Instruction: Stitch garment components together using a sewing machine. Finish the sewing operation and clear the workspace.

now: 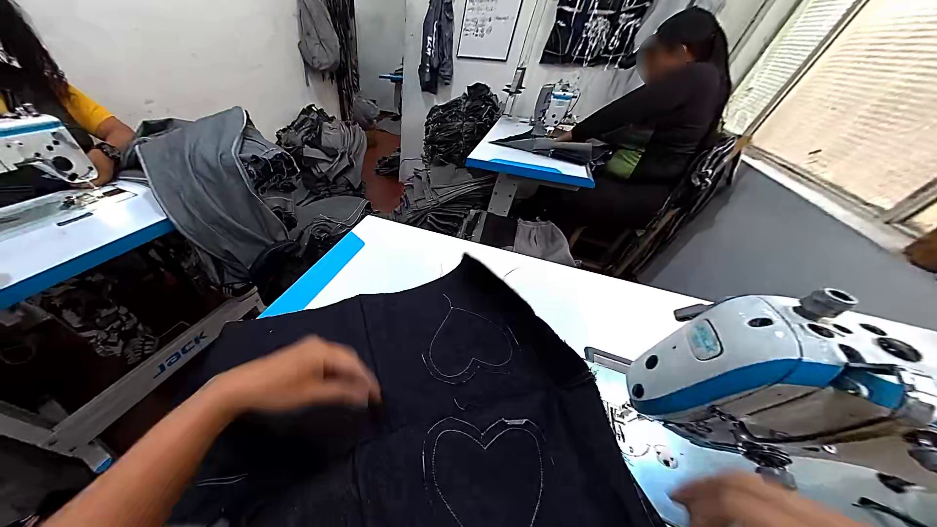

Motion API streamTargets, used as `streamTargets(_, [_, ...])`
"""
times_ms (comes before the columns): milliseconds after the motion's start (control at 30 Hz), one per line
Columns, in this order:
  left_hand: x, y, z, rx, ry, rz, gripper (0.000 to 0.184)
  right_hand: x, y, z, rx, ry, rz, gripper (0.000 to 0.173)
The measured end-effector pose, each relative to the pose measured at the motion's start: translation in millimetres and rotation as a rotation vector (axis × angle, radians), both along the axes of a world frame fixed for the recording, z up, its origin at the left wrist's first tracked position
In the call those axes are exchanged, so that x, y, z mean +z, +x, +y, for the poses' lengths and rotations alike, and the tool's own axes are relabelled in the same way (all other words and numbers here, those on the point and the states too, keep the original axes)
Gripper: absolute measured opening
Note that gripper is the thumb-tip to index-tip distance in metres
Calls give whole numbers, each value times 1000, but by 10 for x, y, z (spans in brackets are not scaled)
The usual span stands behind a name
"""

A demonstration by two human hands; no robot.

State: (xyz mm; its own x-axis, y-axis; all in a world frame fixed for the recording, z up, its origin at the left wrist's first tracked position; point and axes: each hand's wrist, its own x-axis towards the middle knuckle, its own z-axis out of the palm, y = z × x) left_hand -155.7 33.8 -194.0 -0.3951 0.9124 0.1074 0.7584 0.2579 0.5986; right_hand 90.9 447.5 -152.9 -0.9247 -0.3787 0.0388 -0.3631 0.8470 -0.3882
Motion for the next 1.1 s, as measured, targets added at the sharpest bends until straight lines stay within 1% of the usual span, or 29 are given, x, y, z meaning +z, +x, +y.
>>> streamTargets(33, [-182,-305,79,161,29,172,27,64,-299,-71,52,-15,153,22])
streamTargets(67, [-403,-530,196,292,4,265,36,6,-677,-155,87,-17,350,23])
streamTargets(100, [-651,-657,334,380,-50,302,49,-86,-1100,-274,113,-48,467,25])
streamTargets(133, [-879,-675,483,430,-122,327,60,-204,-1519,-402,121,-88,488,27])
streamTargets(167, [-1032,-584,637,448,-195,373,68,-357,-1895,-513,87,-108,440,31])
streamTargets(233, [-1144,-129,919,432,-250,404,78,-758,-2421,-635,-58,-145,268,44])
streamTargets(267, [-1184,181,995,425,-227,434,79,-975,-2519,-684,-112,-175,188,49])
streamTargets(300, [-1246,475,1015,437,-155,506,78,-1180,-2503,-755,-137,-167,159,54])
streamTargets(367, [-1386,907,974,486,-12,635,81,-1494,-2186,-912,-141,-31,216,60])
streamTargets(433, [-1402,1137,912,467,13,587,82,-1613,-1667,-949,-143,64,248,58])
streamTargets(500, [-1383,1240,925,390,59,499,80,-1678,-1094,-822,-189,67,286,55])
streamTargets(567, [-1343,1233,1073,285,156,404,75,-1746,-595,-564,-289,96,394,54])
streamTargets(633, [-1286,1223,1340,155,192,322,67,-1751,-127,-202,-427,162,413,57])
streamTargets(700, [-1252,1266,1693,99,131,349,57,-1691,321,250,-544,218,316,66])
streamTargets(767, [-1219,1355,2030,86,27,397,60,-1650,690,651,-636,235,224,74])
streamTargets(867, [-1106,1480,2432,20,-128,309,75,-1726,923,1135,-689,248,261,78])
streamTargets(967, [-1029,1721,2729,46,-248,266,80,-1845,895,1559,-656,261,348,79])
streamTargets(1033, [-1019,1861,2815,80,-280,274,79,-1802,822,1624,-653,290,365,76])
streamTargets(1100, [-1000,1885,2842,86,-301,279,79,-1612,668,1386,-647,301,414,62])
